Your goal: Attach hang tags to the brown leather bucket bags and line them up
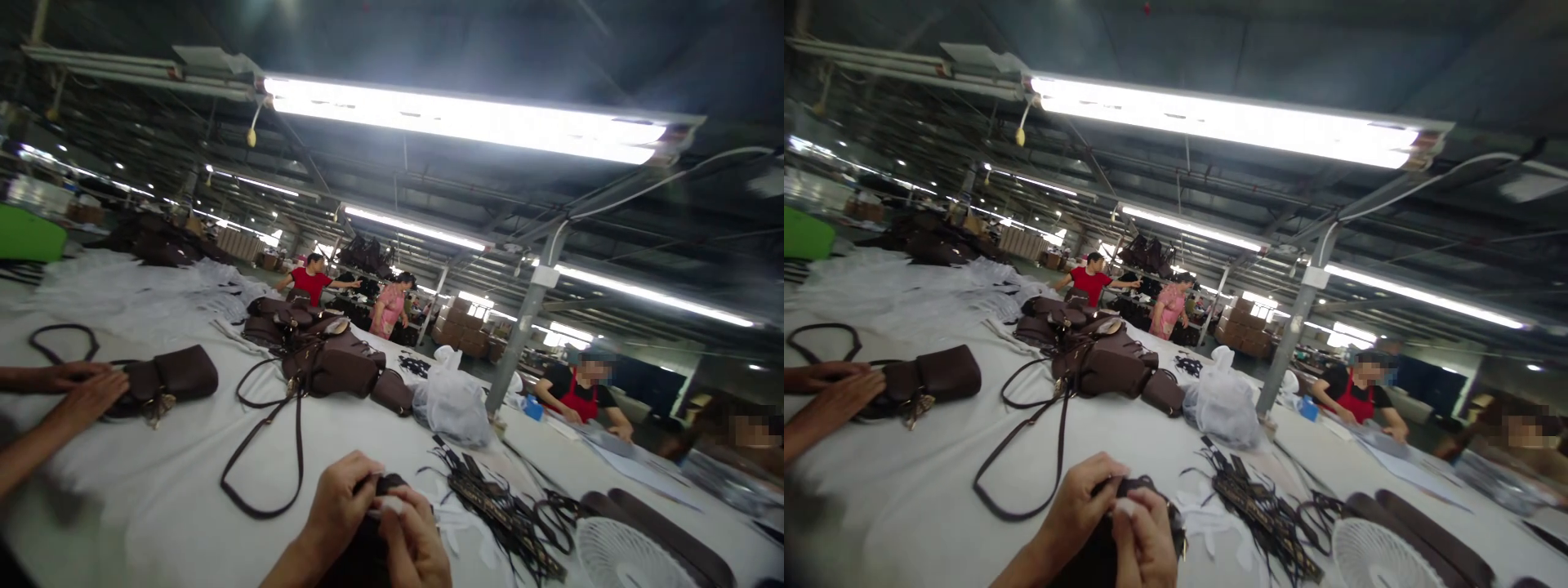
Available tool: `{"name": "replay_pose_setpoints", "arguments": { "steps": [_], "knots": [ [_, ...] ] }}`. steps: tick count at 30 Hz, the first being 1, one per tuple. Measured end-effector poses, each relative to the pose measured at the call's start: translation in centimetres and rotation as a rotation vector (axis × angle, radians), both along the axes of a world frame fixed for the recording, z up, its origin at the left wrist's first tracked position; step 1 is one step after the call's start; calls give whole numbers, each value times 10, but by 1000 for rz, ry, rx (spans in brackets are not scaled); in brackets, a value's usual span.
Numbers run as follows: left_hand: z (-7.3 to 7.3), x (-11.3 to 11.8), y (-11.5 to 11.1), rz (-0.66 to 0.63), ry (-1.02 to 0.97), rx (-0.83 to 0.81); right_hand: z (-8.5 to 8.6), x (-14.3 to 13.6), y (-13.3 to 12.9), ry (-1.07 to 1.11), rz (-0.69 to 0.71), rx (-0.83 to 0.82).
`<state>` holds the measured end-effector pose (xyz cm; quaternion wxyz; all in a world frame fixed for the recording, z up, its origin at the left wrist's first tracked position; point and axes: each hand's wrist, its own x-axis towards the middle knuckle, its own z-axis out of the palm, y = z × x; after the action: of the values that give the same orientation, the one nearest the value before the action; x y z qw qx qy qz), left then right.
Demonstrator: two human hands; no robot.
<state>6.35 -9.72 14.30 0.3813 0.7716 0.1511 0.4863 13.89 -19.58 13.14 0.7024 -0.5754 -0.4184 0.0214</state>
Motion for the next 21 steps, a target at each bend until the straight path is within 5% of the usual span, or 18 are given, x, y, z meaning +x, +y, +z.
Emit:
{"name": "replay_pose_setpoints", "arguments": {
  "steps": [6, 14, 21],
  "knots": [
    [-1, -3, -4, -13, -4, -34, 17, -2, -7, 351, 152, -223],
    [-11, -4, -6, 41, 46, 9, 11, 4, 5, 395, 142, -318],
    [-16, -6, -5, 9, 38, 111, 23, 6, 0, 400, 252, -371]
  ]
}}
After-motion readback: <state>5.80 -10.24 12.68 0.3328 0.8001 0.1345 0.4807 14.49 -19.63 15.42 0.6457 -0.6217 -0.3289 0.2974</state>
